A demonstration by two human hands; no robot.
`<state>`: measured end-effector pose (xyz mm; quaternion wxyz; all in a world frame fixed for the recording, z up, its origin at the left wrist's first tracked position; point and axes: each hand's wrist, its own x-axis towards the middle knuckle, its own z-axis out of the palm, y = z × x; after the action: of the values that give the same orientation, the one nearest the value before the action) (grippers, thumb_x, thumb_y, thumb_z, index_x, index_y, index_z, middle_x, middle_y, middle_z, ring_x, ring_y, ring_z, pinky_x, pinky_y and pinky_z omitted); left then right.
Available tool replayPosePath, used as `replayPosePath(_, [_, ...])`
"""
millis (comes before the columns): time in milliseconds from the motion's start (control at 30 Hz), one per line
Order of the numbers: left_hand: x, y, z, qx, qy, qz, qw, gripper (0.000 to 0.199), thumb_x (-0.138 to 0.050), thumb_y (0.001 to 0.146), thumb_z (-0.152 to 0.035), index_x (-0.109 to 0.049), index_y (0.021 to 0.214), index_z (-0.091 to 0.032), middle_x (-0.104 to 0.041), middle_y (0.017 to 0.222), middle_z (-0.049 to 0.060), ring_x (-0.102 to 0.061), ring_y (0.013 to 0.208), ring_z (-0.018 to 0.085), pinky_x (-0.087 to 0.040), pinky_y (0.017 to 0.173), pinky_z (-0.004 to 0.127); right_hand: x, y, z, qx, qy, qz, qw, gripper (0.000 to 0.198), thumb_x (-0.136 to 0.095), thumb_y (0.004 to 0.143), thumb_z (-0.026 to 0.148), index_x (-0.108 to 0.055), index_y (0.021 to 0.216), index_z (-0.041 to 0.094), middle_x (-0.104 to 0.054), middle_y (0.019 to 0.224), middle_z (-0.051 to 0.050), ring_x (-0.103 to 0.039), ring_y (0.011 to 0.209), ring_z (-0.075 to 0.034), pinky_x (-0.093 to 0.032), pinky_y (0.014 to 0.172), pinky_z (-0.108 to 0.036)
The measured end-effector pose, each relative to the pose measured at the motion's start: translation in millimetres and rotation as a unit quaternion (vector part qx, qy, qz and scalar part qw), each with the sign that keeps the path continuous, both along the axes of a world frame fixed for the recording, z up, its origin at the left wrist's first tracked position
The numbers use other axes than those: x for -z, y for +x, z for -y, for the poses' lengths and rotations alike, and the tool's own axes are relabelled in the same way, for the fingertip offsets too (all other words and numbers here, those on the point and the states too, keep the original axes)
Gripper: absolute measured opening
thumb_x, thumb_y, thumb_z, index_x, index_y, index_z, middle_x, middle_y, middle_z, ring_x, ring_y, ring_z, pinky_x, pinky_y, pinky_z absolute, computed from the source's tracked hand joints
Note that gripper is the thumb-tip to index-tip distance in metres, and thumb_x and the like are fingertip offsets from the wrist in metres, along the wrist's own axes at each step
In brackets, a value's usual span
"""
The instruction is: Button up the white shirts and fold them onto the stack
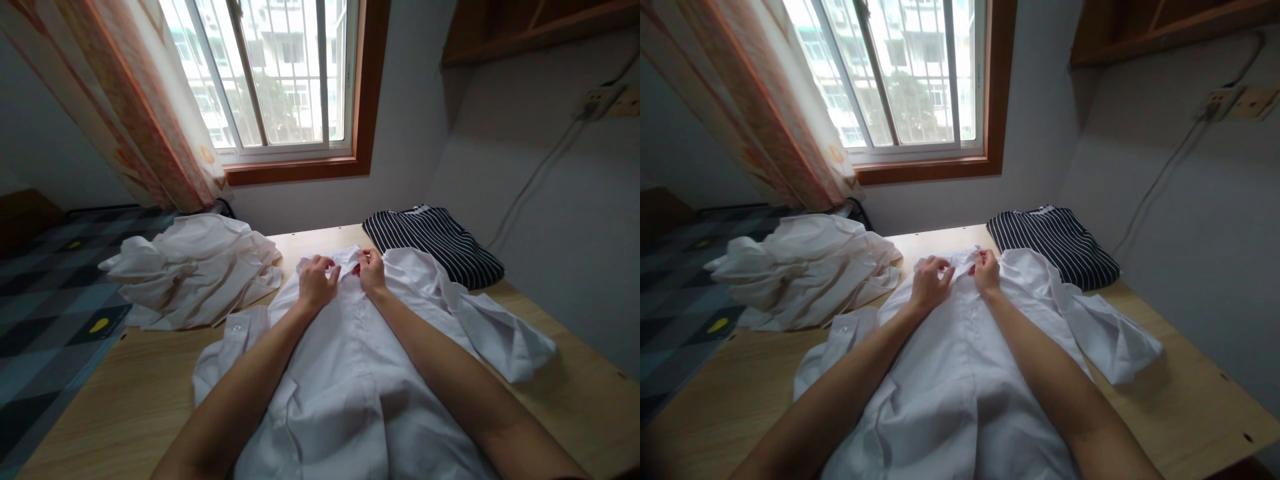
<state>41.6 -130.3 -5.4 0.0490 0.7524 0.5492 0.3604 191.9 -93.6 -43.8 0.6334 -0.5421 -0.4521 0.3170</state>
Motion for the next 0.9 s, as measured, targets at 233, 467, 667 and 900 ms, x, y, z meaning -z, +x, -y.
replayPosePath(233, [4.7, 0.3, 14.9, 0.049, -0.069, -0.063, 0.994, 0.014, -0.057, 0.084, -0.022, -0.070, 0.089, -0.019, -0.072, 0.085, 0.004, -0.064, 0.080, 0.019, -0.047, 0.077, 0.029, -4.3, -7.0, 2.1, -0.081, 0.057, -0.085, 0.991, 0.026, -0.055, 0.079, 0.047, -0.049, 0.085, 0.022, -0.057, 0.064, 0.005, -0.056, 0.052, -0.013, -0.048, 0.051, -0.025])
replayPosePath(467, [11.1, -6.2, 7.7, 0.090, -0.108, 0.027, 0.990, 0.010, -0.063, 0.077, -0.015, -0.072, 0.080, -0.018, -0.072, 0.076, 0.002, -0.061, 0.065, 0.014, -0.045, 0.068, 0.025, -14.4, -12.4, 18.6, -0.124, 0.067, 0.032, 0.989, 0.024, -0.061, 0.075, 0.040, -0.055, 0.088, 0.020, -0.066, 0.080, -0.003, -0.064, 0.073, -0.019, -0.051, 0.067, -0.031])
replayPosePath(667, [9.1, -11.0, 1.8, 0.084, -0.089, 0.131, 0.984, 0.003, -0.069, 0.072, -0.017, -0.071, 0.070, -0.015, -0.069, 0.072, 0.002, -0.056, 0.063, 0.012, -0.044, 0.065, 0.024, -21.7, -9.6, 52.1, -0.061, 0.083, 0.225, 0.969, 0.014, -0.054, 0.078, 0.025, -0.065, 0.081, 0.018, -0.066, 0.079, -0.005, -0.057, 0.068, -0.017, -0.047, 0.069, -0.030])
replayPosePath(900, [11.6, -16.4, -1.7, 0.099, -0.091, 0.220, 0.966, 0.007, -0.072, 0.069, -0.021, -0.070, 0.068, -0.015, -0.066, 0.068, 0.000, -0.053, 0.061, 0.011, -0.043, 0.060, 0.023, -20.1, -14.5, 65.3, -0.056, 0.075, 0.283, 0.955, 0.011, -0.059, 0.079, 0.026, -0.067, 0.078, 0.018, -0.066, 0.077, -0.005, -0.057, 0.070, -0.018, -0.045, 0.069, -0.030])
